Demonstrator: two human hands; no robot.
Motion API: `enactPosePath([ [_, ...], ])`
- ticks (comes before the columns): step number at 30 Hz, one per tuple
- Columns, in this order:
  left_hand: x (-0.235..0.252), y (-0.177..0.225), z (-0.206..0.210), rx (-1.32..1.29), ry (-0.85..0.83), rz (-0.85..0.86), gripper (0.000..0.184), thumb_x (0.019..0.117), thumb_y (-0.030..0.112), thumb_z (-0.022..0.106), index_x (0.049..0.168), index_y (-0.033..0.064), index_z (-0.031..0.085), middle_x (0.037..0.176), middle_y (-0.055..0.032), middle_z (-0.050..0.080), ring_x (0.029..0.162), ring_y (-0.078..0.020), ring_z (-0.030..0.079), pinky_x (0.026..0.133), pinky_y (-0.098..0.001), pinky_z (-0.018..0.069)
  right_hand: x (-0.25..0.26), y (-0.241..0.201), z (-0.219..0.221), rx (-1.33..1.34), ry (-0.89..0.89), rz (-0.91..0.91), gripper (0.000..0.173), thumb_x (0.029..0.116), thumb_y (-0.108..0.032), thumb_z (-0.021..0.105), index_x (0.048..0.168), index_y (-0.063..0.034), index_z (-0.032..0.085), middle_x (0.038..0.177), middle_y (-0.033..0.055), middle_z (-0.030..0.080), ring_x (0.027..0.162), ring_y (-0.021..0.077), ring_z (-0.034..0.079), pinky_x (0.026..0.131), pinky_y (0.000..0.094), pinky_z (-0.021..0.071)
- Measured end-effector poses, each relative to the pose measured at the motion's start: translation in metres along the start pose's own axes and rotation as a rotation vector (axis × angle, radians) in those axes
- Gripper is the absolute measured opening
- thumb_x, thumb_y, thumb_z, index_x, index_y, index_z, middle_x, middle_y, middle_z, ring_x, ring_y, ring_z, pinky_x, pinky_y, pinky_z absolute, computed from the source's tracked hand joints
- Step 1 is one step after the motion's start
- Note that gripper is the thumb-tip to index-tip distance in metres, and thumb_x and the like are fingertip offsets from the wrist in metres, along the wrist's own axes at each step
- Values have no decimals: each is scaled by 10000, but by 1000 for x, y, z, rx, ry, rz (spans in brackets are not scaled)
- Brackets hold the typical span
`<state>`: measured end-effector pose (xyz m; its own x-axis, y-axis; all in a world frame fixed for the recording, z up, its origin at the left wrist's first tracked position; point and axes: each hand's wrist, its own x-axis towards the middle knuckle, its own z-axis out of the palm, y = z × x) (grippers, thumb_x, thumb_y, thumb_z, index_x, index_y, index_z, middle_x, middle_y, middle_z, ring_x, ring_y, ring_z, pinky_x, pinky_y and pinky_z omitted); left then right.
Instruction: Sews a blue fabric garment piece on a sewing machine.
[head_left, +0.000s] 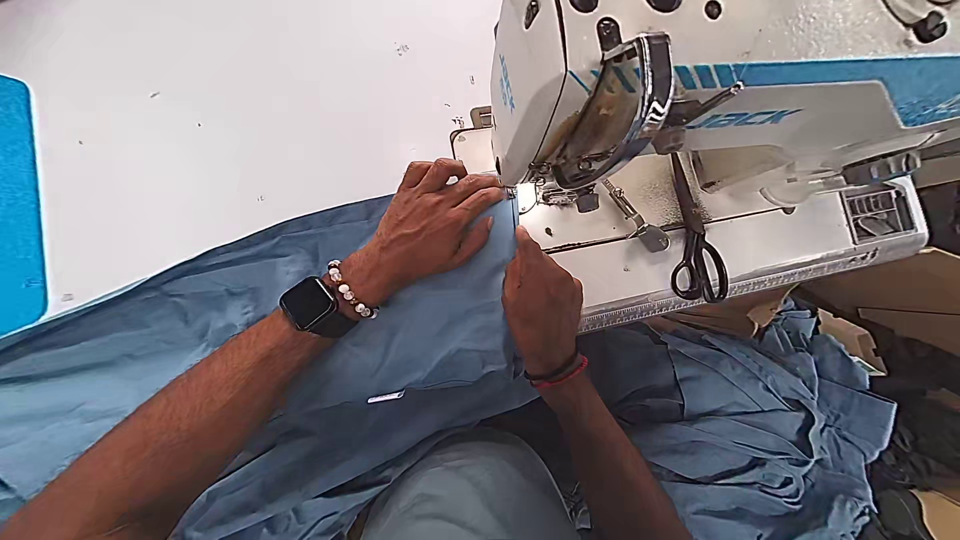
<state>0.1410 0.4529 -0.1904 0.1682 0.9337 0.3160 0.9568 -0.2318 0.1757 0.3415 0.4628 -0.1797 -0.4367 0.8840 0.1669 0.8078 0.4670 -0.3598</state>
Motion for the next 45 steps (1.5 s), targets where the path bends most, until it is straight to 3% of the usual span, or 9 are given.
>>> enactPosePath([
  [7, 6, 20, -6, 118, -27, -89, 386, 1066, 268, 402, 1306, 122, 666, 1400, -52, 624, 1349, -318, 490, 1096, -500, 342, 19, 1, -3, 67, -29, 12, 348, 1046, -176, 504, 1330, -91, 685, 834, 89, 723, 644, 257, 679, 510, 437, 518],
  [11, -4, 37, 2, -86, 6, -109, 374, 1053, 239, 439, 1312, 121, 681, 1447, -55, 609, 1412, -260, 495, 1174, -445, 382, 29, 29, -26, 307, -192, -15, 292, 1030, -227, 593, 1284, -165, 722, 752, 16, 685, 587, 165, 615, 525, 388, 517],
  [13, -10, 34, 3, -123, 0, -90, 407, 1055, 245, 429, 1370, 134, 662, 1502, -40, 573, 1440, -246, 473, 1196, -444, 365, 35, 50, -44, 253, -106, -32, 219, 1015, -224, 617, 1163, -147, 758, 898, 32, 737, 714, 160, 694, 617, 395, 590],
  [16, -12, 25, 3, -133, -3, -35, 411, 1053, 260, 427, 1382, 187, 661, 1501, -6, 575, 1443, -236, 464, 1196, -450, 352, 51, 93, -71, 53, 15, 21, 298, 1004, -114, 530, 1224, -138, 730, 1170, 126, 689, 1028, 304, 667, 811, 515, 550],
  [19, -11, 19, -2, -156, 1, 10, 401, 1041, 236, 450, 1364, 178, 680, 1482, -10, 595, 1435, -258, 473, 1189, -459, 352, 59, 121, -75, 69, -42, -48, 298, 933, -27, 573, 1091, -161, 787, 1097, 113, 705, 929, 277, 675, 729, 501, 537],
  [28, -10, 5, 1, -177, -23, 63, 423, 1055, 271, 430, 1399, 169, 653, 1494, 16, 584, 1447, -221, 461, 1202, -431, 355, 36, 42, -6, 150, 115, -239, 203, 982, -209, 649, 1139, -172, 772, 1019, 57, 698, 970, 233, 644, 778, 377, 534],
  [35, -3, -18, -2, -192, -50, 197, 402, 1053, 316, 448, 1381, 266, 674, 1482, 18, 585, 1393, -238, 489, 1152, -452, 364, 4, 36, 5, 95, 66, -437, 364, 981, -110, 537, 1265, -239, 724, 1403, -68, 651, 1356, 173, 533, 1064, 430, 420],
  [42, 5, -24, 0, -134, -40, 241, 404, 1047, 346, 429, 1371, 353, 670, 1431, 30, 618, 1324, -245, 514, 1102, -464, 348, 1, 30, 10, -39, 223, -294, 285, 986, -156, 546, 1118, -255, 778, 1259, -123, 723, 1132, 135, 621, 949, 399, 403],
  [45, -3, 9, 1, -106, -39, 96, 459, 1028, 488, 450, 1388, 298, 665, 1474, -37, 577, 1369, -280, 482, 1137, -494, 333, 3, 33, 7, 58, 244, -159, 213, 987, -238, 566, 1064, -193, 759, 1107, -30, 738, 1038, 211, 617, 861, 419, 450],
])
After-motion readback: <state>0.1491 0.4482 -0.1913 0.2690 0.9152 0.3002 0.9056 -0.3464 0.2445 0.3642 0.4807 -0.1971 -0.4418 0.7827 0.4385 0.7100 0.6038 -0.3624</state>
